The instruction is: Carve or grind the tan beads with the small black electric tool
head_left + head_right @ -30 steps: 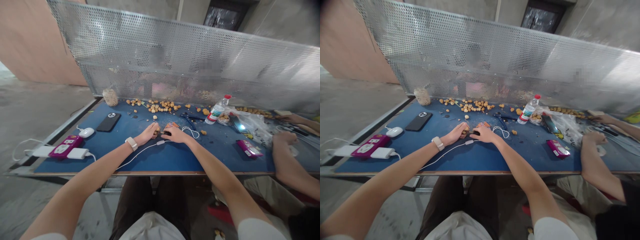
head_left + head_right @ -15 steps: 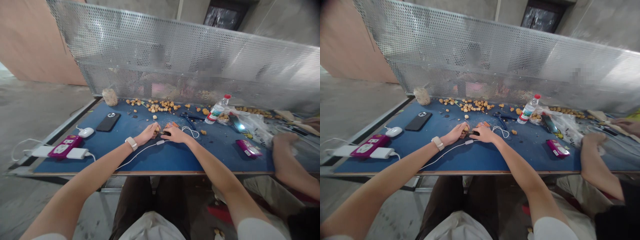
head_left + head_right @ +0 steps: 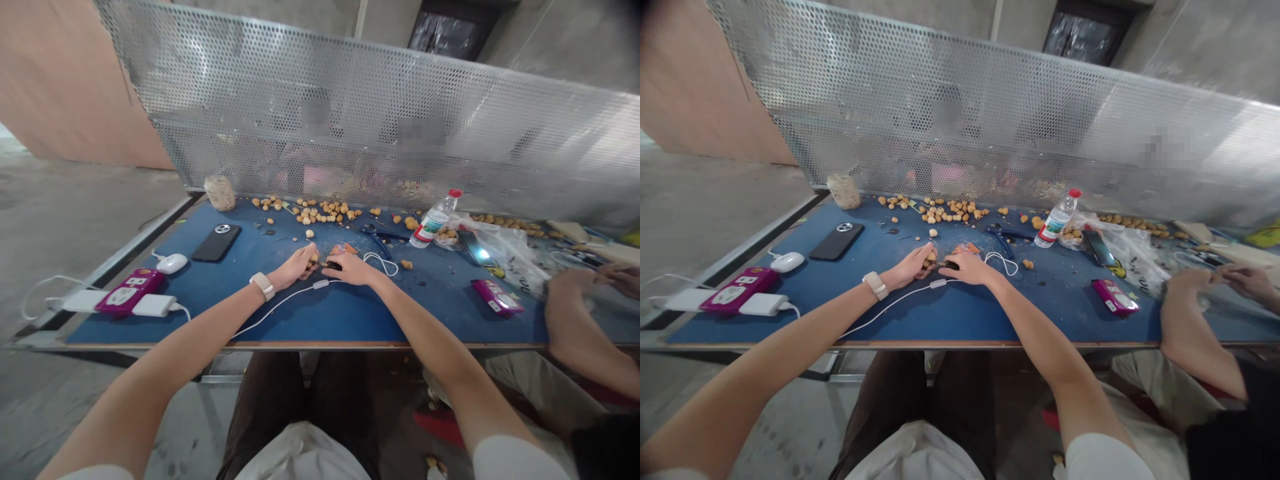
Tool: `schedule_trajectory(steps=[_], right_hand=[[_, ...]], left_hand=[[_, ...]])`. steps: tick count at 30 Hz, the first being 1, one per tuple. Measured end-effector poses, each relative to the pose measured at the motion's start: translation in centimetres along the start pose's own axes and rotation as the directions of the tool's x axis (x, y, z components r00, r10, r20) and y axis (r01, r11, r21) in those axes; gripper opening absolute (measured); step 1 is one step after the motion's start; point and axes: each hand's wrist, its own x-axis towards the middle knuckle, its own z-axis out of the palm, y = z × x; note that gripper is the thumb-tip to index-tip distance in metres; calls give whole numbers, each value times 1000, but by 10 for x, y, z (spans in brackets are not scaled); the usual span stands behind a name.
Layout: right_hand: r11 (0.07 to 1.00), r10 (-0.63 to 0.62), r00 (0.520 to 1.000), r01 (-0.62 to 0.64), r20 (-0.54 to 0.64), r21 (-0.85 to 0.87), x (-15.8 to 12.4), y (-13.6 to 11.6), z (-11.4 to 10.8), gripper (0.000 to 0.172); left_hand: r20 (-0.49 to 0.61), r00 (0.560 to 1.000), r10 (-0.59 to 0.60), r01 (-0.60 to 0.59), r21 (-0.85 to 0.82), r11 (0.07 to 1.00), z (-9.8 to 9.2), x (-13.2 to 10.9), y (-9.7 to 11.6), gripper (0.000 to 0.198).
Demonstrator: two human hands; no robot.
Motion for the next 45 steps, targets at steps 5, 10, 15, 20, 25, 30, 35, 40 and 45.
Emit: schedule_trajectory(steps=[5, 10, 15, 20, 25, 30, 35, 40, 45], right_hand=[[999, -17, 999, 19, -37, 33, 0, 4, 0, 58], [1000, -17, 1000, 18, -11, 24, 0, 3, 0, 54], [999, -20, 999, 21, -25, 35, 1, 3, 1, 52], [999, -14, 1000, 16, -25, 48, 2, 5, 2, 57], [997, -30, 999, 32, -34, 69, 1, 7, 1, 62], [998, -23, 999, 25, -36, 56, 1, 7, 2, 61], [999, -10, 999, 11, -43, 36, 2, 6, 2, 61], [999, -6, 999, 7, -40, 35, 2, 5, 2, 64], [999, -17, 999, 19, -43, 47, 1, 6, 2, 66]], left_hand=[[-5, 1000, 5, -5, 5, 1000, 0, -1, 0, 52], [-2, 1000, 22, -22, -13, 1000, 0, -1, 0, 52], [-3, 999, 34, -34, -1, 999, 1, -1, 1, 55], [-12, 1000, 28, -28, 2, 1000, 2, 0, 0, 53], [-20, 1000, 24, -23, 21, 1000, 3, -1, 1, 50], [-7, 1000, 23, -23, 28, 999, 3, -1, 1, 51], [-1, 1000, 28, -28, 30, 999, 3, -1, 0, 60], [-5, 1000, 28, -27, 39, 999, 4, -1, 0, 60], [-12, 999, 33, -32, 24, 999, 3, 0, -1, 61]])
